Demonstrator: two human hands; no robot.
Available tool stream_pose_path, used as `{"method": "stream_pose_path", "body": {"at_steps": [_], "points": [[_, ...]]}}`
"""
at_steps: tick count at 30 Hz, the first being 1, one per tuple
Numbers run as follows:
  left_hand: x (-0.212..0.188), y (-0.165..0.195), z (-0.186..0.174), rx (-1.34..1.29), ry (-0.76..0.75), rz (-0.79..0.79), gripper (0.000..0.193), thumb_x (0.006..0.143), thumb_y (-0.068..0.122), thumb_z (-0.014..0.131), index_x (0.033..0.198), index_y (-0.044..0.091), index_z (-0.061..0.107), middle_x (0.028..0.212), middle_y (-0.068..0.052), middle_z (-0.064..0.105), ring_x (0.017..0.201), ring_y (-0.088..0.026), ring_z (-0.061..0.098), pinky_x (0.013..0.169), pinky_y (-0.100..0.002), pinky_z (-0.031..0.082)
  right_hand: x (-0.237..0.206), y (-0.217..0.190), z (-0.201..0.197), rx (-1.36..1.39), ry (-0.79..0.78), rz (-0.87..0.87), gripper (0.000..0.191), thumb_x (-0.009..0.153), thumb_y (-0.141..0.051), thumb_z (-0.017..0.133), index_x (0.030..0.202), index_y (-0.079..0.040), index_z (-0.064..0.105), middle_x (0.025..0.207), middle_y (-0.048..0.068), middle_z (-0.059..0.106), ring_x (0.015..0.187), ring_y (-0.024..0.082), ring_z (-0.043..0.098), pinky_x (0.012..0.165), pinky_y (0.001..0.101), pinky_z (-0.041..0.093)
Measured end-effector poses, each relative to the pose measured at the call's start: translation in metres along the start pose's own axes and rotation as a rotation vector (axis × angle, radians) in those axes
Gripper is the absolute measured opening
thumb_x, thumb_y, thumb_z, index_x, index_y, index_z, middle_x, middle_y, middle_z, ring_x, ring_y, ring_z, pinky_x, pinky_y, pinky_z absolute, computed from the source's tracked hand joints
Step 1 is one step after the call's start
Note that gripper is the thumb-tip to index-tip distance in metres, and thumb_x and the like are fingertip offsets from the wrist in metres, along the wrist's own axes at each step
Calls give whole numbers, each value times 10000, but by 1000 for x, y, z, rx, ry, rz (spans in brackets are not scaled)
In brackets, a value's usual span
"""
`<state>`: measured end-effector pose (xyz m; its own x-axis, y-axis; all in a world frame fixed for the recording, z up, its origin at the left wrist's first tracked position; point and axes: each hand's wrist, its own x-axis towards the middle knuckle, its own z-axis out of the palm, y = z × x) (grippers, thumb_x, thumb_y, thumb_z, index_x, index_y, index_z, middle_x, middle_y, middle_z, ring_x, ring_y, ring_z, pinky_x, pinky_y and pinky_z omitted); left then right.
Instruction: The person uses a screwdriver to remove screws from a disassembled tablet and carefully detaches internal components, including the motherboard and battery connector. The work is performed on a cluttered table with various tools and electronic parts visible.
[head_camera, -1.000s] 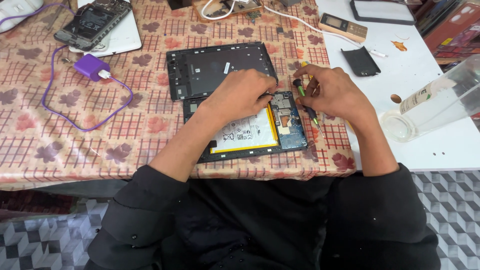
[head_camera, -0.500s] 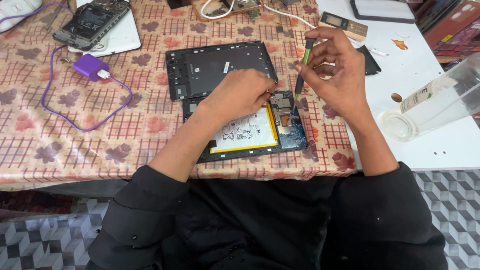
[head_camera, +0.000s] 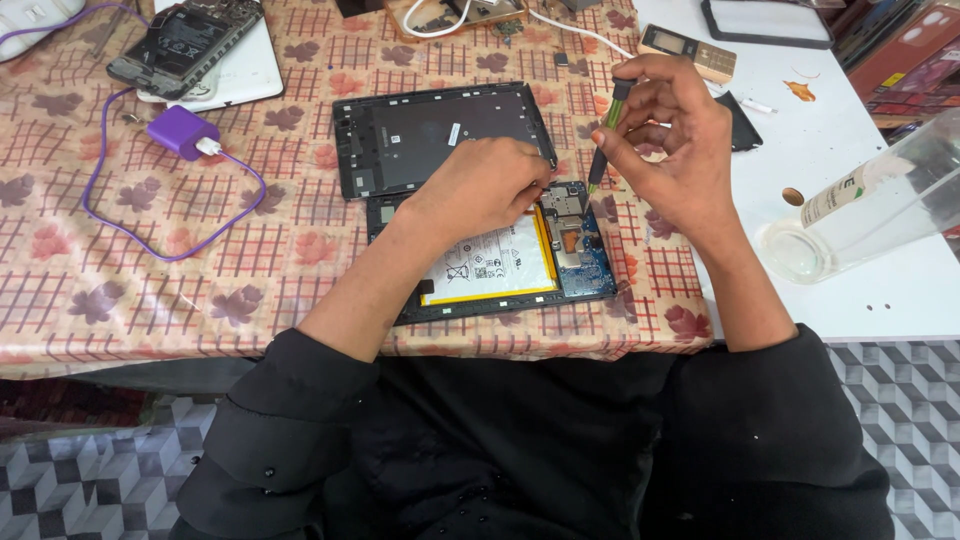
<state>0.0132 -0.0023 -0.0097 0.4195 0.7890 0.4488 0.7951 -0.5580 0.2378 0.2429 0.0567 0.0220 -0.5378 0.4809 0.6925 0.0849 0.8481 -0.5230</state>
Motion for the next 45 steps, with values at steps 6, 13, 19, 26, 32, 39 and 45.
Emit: {"method": "stream_pose_path", "body": {"at_steps": [6,13,19,26,32,39,45], "points": [[0,0,0,21,-17,-6,120,866,114,708,953,59,770,931,-81,737,849,-296,722,749,-430,568,-1,-2,0,-15,-2,-21,449,1006,72,782,1353,-31,517,1009,81,649,924,114,705,782,234,592],[1,0,1,3,9,5,126,860,107,704,954,62,775,948,-75,742,857,-294,724,756,-426,571,-1,-2,-1,-8,-13,-19,440,1010,71,781,1348,-31,519,1005,79,644,927,116,710,762,226,595],[1,-1,1,-4,5,-4,126,866,107,701,957,67,778,946,-71,741,858,-292,723,759,-425,569,-1,0,-3,7,-6,-19,446,1007,76,787,1348,-34,520,1000,71,647,923,113,710,726,210,586],[1,0,1,-2,1,-5,126,863,111,705,956,70,777,945,-68,739,862,-290,722,759,-427,568,-2,0,-3,7,-23,-23,440,1003,74,784,1344,-36,528,1005,68,625,930,115,705,744,216,602],[1,0,-1,16,-4,2,113,875,125,708,949,68,772,922,-70,729,848,-293,718,747,-428,566,0,-2,-2,-16,-39,-47,508,962,56,832,1355,-49,528,1027,58,627,957,122,697,787,240,614],[1,0,-1,17,1,6,116,867,126,710,948,69,769,924,-67,729,846,-292,716,739,-428,565,3,-1,-11,10,-86,-46,587,827,77,864,1209,-73,445,1081,109,579,938,135,660,797,272,613],[1,-2,1,13,-12,-1,105,875,112,699,941,73,771,940,-62,739,862,-282,721,758,-422,568,1,14,-29,434,-280,126,506,957,135,667,1283,-133,389,1125,153,735,1116,177,738,949,278,634]]}}
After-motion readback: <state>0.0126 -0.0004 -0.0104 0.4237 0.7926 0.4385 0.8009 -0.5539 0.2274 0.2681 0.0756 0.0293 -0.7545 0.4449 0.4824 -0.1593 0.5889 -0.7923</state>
